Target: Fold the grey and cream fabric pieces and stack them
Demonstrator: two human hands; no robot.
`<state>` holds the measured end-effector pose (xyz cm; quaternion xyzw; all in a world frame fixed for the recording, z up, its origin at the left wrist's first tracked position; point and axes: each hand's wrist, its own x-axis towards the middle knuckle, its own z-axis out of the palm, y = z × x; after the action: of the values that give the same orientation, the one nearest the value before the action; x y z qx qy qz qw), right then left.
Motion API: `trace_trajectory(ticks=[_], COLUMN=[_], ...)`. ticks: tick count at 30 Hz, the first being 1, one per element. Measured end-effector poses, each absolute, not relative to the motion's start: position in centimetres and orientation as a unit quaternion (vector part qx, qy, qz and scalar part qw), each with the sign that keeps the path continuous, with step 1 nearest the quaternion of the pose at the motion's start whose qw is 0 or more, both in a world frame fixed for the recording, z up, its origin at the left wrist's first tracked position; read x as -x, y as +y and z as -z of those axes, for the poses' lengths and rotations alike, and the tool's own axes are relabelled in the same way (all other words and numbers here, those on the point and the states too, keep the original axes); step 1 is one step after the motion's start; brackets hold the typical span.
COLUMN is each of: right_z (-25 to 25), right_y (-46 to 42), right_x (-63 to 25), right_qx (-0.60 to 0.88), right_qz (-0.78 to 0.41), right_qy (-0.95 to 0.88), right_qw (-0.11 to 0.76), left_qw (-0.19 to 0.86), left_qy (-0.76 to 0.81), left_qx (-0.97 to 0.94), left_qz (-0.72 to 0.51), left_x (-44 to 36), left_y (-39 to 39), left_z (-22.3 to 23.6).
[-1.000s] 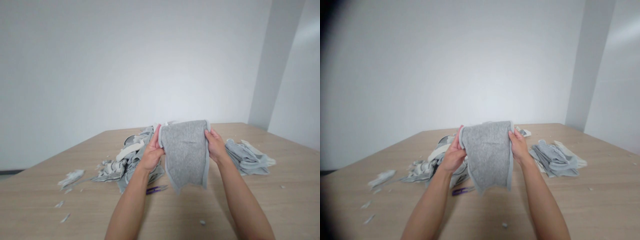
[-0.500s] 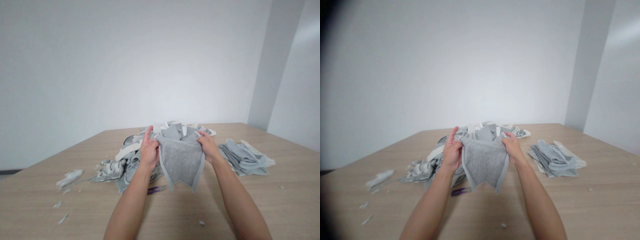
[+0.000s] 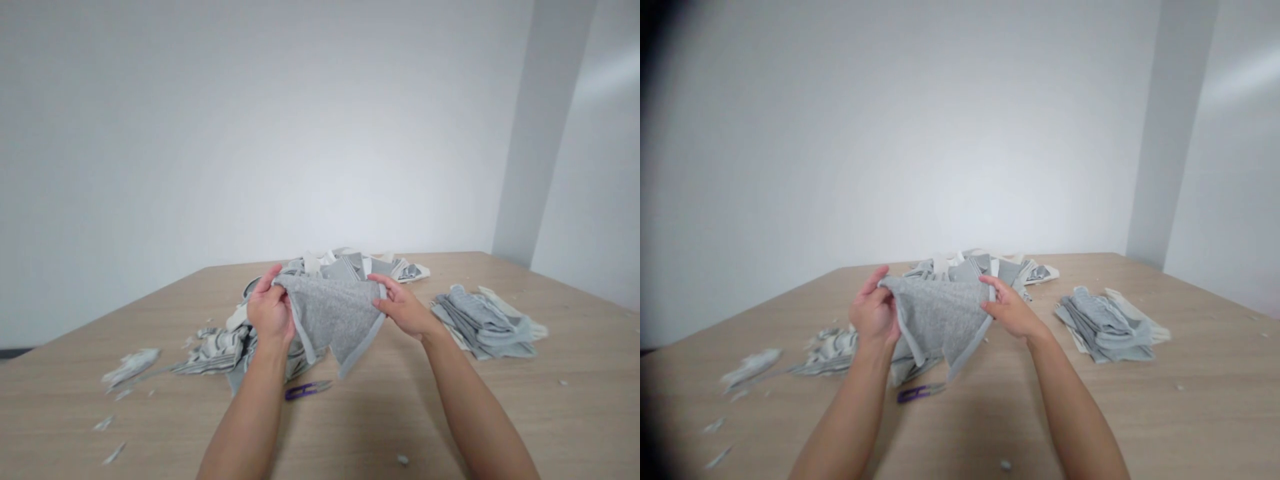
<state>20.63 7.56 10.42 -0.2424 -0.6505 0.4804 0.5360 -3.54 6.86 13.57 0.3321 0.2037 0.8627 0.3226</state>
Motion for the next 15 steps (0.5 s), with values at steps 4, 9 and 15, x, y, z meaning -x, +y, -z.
trace_trajectory(ticks=[4, 9, 15], right_z=[-10.5, -10.0, -8.8], right_y=[7.6, 8.3, 9.5], right_x=[-20.3, -20.1, -19.8], right_qx=[0.247, 0.270, 0.323], right_qz=[-0.478, -0.478, -0.369], right_qy=[-0.655, -0.644, -0.701], right_qw=[0.530, 0.533, 0.519], left_qw=[0.300, 0.273, 0.219], left_qy=[0.199, 0.215, 0.236], left_qx=[-0.314, -0.321, -0.333], left_qz=[-0.878, -0.881, -0.886], left_x=[3.5, 3.8, 4.2], left_y=[6.6, 6.8, 6.8], left_z=[-13.8, -13.8, -13.8])
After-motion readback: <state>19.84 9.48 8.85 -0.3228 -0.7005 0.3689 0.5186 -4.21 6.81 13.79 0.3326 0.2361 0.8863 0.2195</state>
